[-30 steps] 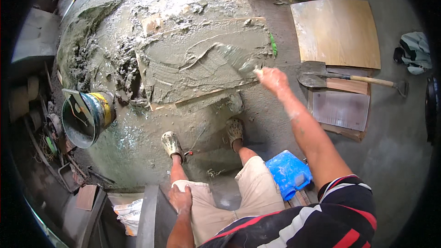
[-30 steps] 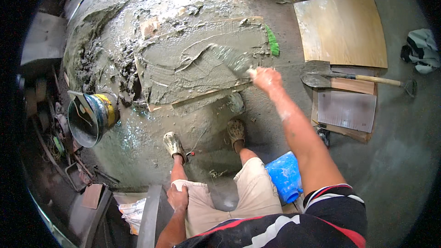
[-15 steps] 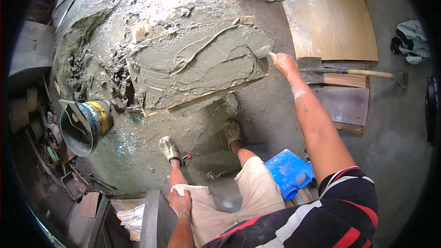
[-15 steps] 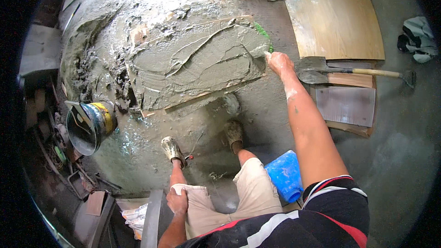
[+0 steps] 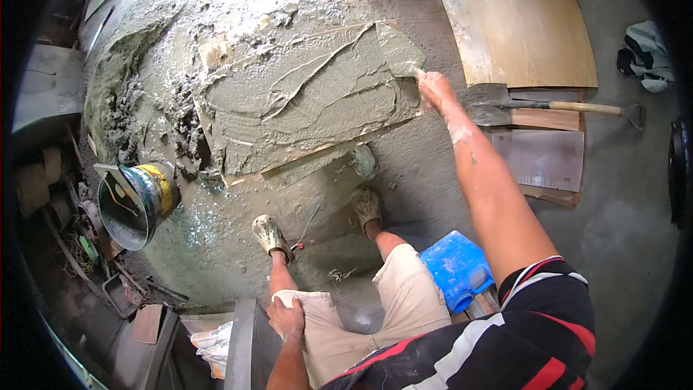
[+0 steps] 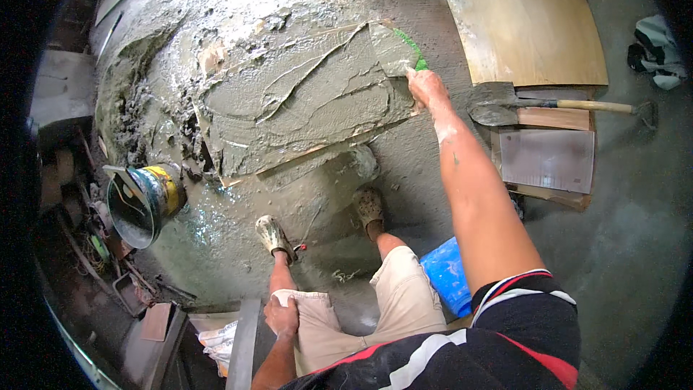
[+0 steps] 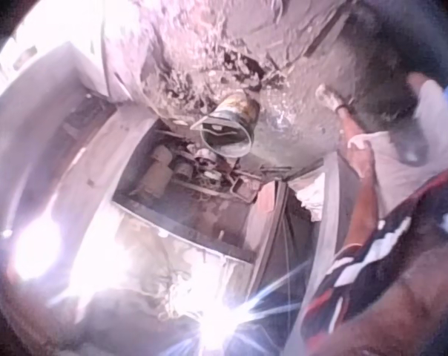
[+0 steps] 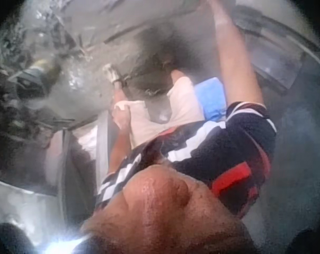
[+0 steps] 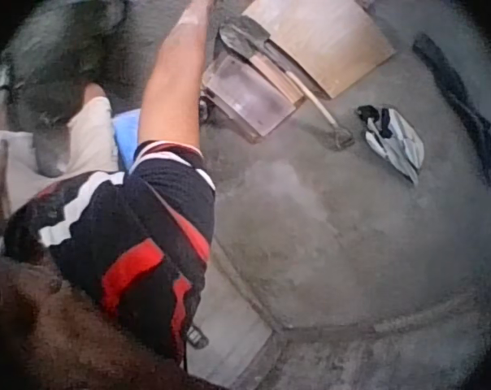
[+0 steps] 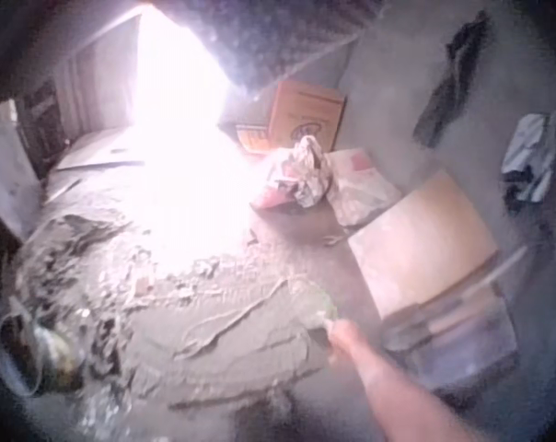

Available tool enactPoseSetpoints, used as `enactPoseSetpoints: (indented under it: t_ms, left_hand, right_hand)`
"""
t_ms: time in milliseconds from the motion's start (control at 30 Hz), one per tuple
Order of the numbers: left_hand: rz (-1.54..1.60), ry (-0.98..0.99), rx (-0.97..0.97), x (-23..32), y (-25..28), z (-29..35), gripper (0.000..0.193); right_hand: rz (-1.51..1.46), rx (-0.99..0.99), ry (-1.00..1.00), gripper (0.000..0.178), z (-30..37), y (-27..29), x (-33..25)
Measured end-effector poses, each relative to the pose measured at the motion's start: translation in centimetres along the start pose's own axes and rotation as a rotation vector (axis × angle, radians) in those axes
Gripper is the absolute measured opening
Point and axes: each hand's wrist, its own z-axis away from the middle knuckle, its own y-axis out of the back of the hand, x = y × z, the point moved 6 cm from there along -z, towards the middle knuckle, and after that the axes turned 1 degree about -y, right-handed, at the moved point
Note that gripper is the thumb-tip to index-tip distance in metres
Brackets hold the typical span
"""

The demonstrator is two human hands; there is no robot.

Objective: The person applies mortar to the back of a tile using a trowel, wipes the tile with a sponge, and سپس spreads additional mortar onto the floor surface.

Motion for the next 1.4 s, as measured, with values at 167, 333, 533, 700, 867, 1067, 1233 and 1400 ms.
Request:
enactPoseSetpoints:
  t_ms: [167,333,533,700,867,1067,1233,1400]
  left_hand:
    - [-0.002,0.043,-0.007,-0.4,0.7,0.2,0.075]
    - [0.037,0.01,0.003,-1.2,0.6,-0.3,0.075]
    - [0.079,0.057,-0.048,-2.9,1.5,-0.8,0.077]
    - [0.078,0.04,0.009,-4.2,1.3,-1.2,0.079]
    - [0.163,0.007,0.007,-5.9,1.3,-1.6,0.078]
    - [0.191,-0.012,0.02,-5.8,3.1,-1.5,0.077]
    - [0.19,0.043,-0.073,-6.8,4.1,-1.1,0.075]
    - [0.172,-0.032,-0.064,-3.2,2.4,-1.2,0.075]
  right_hand:
    - [-0.638,-0.086,-0.201,0.054,4.8,-2.0,0.4]
    - [-0.869,-0.187,-0.364,0.048,4.2,-4.0,1.1]
    - [-0.852,-0.359,-0.378,0.055,13.1,-13.3,-6.9]
    - [-0.833,-0.49,-0.288,0.051,20.2,-18.9,-17.7]
    - [-0.66,-0.571,0.037,0.057,24.1,-22.8,-24.7]
    - [-0.18,-0.532,0.366,0.058,25.9,-24.5,-22.2]
    - [0.061,-0.039,0.096,0.048,21.4,-19.5,-11.7]
    - [0.029,0.26,0.053,0.047,16.2,-10.8,1.3]
